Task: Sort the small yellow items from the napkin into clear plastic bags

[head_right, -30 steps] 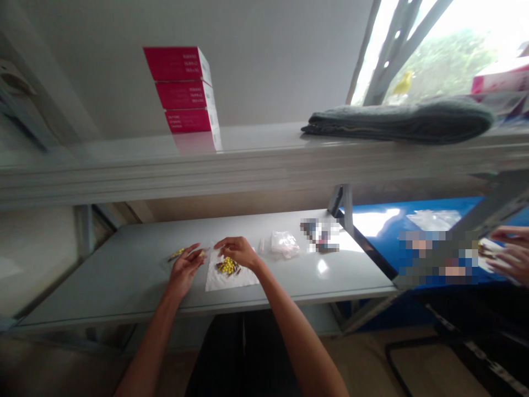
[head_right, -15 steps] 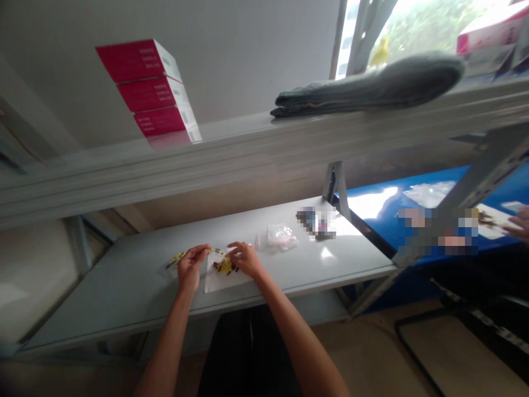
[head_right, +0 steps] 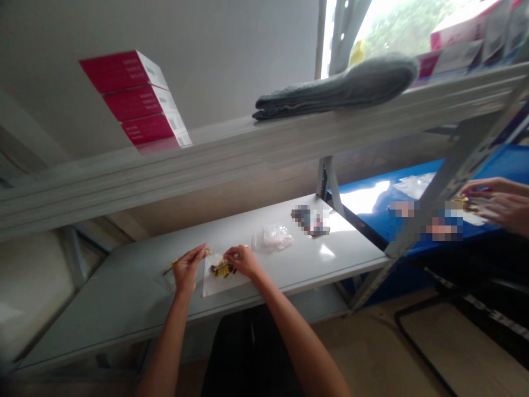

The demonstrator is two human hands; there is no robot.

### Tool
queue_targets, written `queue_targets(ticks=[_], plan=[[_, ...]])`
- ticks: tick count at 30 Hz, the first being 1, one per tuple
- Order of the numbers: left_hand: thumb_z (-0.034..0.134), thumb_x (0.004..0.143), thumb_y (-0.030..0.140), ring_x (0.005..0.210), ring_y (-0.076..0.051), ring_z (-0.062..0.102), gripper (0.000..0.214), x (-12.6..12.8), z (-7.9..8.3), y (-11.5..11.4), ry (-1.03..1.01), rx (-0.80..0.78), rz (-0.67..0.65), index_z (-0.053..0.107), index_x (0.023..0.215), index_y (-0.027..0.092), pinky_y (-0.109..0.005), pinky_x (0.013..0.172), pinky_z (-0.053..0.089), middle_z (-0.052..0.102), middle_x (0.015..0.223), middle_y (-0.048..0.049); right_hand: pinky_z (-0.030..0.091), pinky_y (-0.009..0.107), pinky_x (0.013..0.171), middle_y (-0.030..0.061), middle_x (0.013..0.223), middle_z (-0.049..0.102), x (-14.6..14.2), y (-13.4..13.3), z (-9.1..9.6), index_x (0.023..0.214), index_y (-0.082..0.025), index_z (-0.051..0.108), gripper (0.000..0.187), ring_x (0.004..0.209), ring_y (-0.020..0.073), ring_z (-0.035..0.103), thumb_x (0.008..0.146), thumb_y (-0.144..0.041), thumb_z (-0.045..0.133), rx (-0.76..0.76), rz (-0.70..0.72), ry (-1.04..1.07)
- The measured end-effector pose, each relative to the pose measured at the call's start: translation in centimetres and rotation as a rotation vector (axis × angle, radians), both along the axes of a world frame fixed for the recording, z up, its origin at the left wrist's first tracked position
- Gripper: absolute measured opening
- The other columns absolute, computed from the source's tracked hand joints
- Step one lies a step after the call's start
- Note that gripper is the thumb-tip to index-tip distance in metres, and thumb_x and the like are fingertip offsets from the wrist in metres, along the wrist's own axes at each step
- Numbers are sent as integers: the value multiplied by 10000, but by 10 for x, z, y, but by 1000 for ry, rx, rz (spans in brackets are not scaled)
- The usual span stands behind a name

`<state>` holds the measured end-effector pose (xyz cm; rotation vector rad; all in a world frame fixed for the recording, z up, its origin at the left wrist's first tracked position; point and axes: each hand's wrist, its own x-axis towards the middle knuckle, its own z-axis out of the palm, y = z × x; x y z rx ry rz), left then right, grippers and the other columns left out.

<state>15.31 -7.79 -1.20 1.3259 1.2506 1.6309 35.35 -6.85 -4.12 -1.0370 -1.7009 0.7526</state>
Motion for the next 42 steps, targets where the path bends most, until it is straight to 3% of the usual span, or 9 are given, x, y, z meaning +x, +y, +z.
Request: queue_targets(ticks=[4,11,17,21,24,27,31,36,42], plan=[[755,809,418,932,-261,769,433,-2,10,0,120,21,-40,742,1152,154,-424,913,604,800,983,-109,462,255,672,54,756,743,0,0,-1,857,-181,816,202,676,157,621,870,-333,683,5,-50,-42],[734,840,417,875,-243,763,310,1,25,-5,370,130,30,736,1046,186,-363,845,598,786,949,-87,467,276,723,58,787,755,0,3,-6,874,-189,817,216,732,175,621,875,-355,678,5,-47,-42],[738,816,486,991,-247,709,383,3,11,-6,237,101,47,703,1050,184,-334,805,584,741,1101,-119,464,275,728,62,843,780,0,2,-2,854,-195,811,254,760,180,633,888,-392,656,-12,-18,48],[672,843,497,874,-245,701,324,-8,-5,-19,411,61,61,730,957,199,-364,825,563,757,1012,-105,459,259,696,63,857,779,0,0,3,863,-183,800,322,760,174,650,897,-457,635,-48,-14,136],[598,862,451,897,-276,682,282,-31,-13,-31,651,112,161,738,920,214,-405,856,543,753,964,-104,466,244,648,63,821,766,1,-1,5,890,-169,771,397,699,161,649,913,-525,597,-55,-127,291],[537,868,351,1038,-327,646,263,-62,-22,-41,875,139,302,734,958,201,-476,983,478,743,1037,-139,462,238,569,53,686,729,7,1,5,904,-156,709,476,555,143,607,923,-603,544,-82,-384,525],[516,859,311,1013,-329,647,257,-90,-37,-49,1015,75,411,730,954,205,-459,950,475,744,1060,-140,411,227,465,64,675,734,17,5,4,914,-158,640,539,452,126,554,904,-681,509,-138,-652,733],[493,879,309,953,-325,644,239,-92,-43,-50,1066,35,443,715,884,222,-425,859,483,757,1001,-118,402,243,423,119,814,773,22,3,7,992,-136,643,611,449,130,569,899,-715,474,-182,-644,847],[504,869,318,952,-327,634,217,-92,-39,-49,1008,42,426,698,830,228,-436,885,472,750,1000,-120,397,272,447,65,540,652,20,-1,3,725,-151,667,693,408,147,523,933,-731,348,-201,-659,731]])
